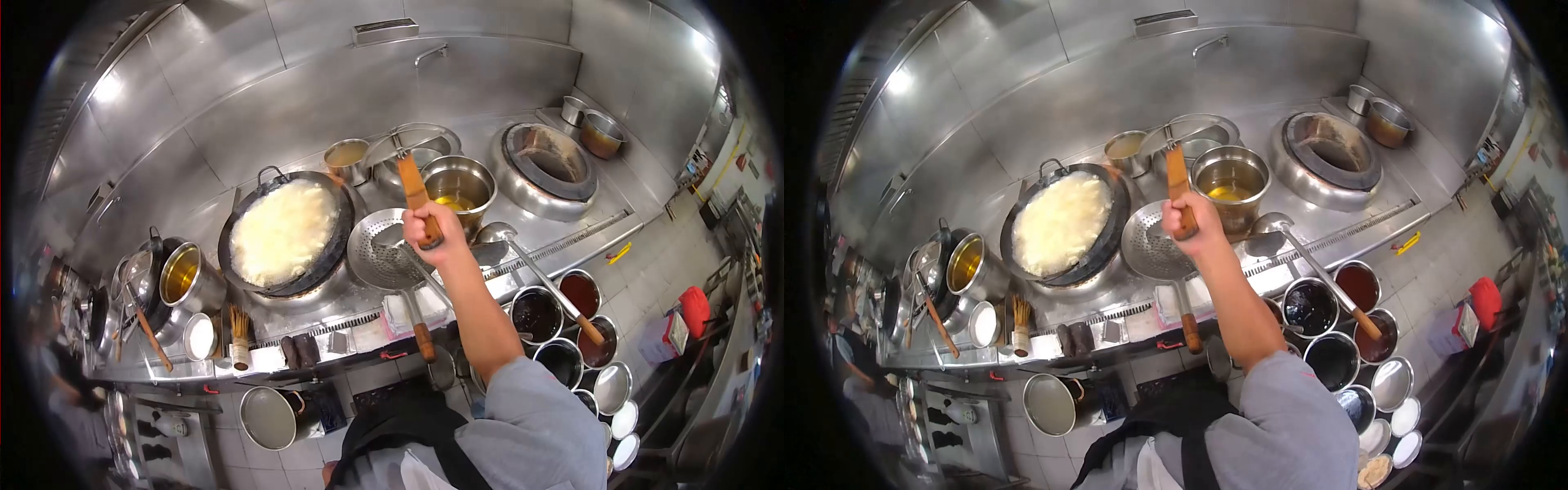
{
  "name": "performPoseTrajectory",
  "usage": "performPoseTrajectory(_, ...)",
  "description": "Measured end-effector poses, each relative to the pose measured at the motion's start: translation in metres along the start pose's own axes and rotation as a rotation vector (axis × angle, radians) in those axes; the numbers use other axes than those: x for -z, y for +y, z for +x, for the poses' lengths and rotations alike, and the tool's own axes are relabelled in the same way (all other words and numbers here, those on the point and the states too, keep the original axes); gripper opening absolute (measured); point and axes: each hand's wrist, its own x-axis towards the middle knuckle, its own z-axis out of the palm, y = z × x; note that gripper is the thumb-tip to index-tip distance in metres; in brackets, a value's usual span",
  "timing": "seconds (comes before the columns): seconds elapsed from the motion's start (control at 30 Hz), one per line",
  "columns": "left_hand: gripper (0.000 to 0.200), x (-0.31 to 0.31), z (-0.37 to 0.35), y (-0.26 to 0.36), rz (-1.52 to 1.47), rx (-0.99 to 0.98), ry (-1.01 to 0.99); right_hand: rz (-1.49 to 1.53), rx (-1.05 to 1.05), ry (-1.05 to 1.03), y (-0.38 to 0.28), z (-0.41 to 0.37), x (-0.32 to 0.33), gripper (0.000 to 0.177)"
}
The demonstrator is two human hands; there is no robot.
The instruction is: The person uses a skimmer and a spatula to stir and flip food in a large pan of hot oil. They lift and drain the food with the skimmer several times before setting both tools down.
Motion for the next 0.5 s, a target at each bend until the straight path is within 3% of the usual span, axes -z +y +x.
performPoseTrajectory(0.07, 0.028, -0.005, 0.002, -0.003, 0.003, -0.004, 0.030, -0.451, 0.281, -0.027, 0.008, -0.020, 0.009, 0.037)
performPoseTrajectory(0.1, 0.028, -0.002, 0.001, -0.005, 0.011, -0.008, 0.037, -0.579, 0.359, 0.040, 0.011, -0.030, 0.017, 0.049)
performPoseTrajectory(0.13, 0.027, -0.001, 0.004, -0.011, 0.022, -0.019, 0.052, -0.578, 0.363, 0.043, 0.010, -0.039, 0.026, 0.049)
performPoseTrajectory(0.2, 0.027, 0.005, 0.012, -0.022, 0.043, -0.055, 0.071, -1.162, 0.539, 0.324, 0.004, -0.061, 0.049, 0.067)
performPoseTrajectory(0.27, 0.026, 0.003, 0.026, -0.031, 0.057, -0.113, 0.082, -1.611, 0.886, 0.384, -0.013, -0.079, 0.091, 0.070)
performPoseTrajectory(0.33, 0.026, -0.008, 0.040, -0.042, 0.061, -0.171, 0.103, -1.767, 0.738, 0.617, -0.016, -0.123, 0.081, 0.072)
performPoseTrajectory(0.4, 0.025, -0.019, 0.056, -0.054, 0.064, -0.225, 0.135, -2.106, 0.791, 0.782, -0.016, -0.150, 0.081, 0.071)
performPoseTrajectory(0.43, 0.025, -0.024, 0.064, -0.059, 0.065, -0.254, 0.150, -2.115, 0.800, 0.805, -0.016, -0.160, 0.083, 0.071)
performPoseTrajectory(0.5, 0.025, -0.029, 0.084, -0.067, 0.072, -0.318, 0.185, -2.338, 0.602, 0.943, -0.015, -0.173, 0.086, 0.067)
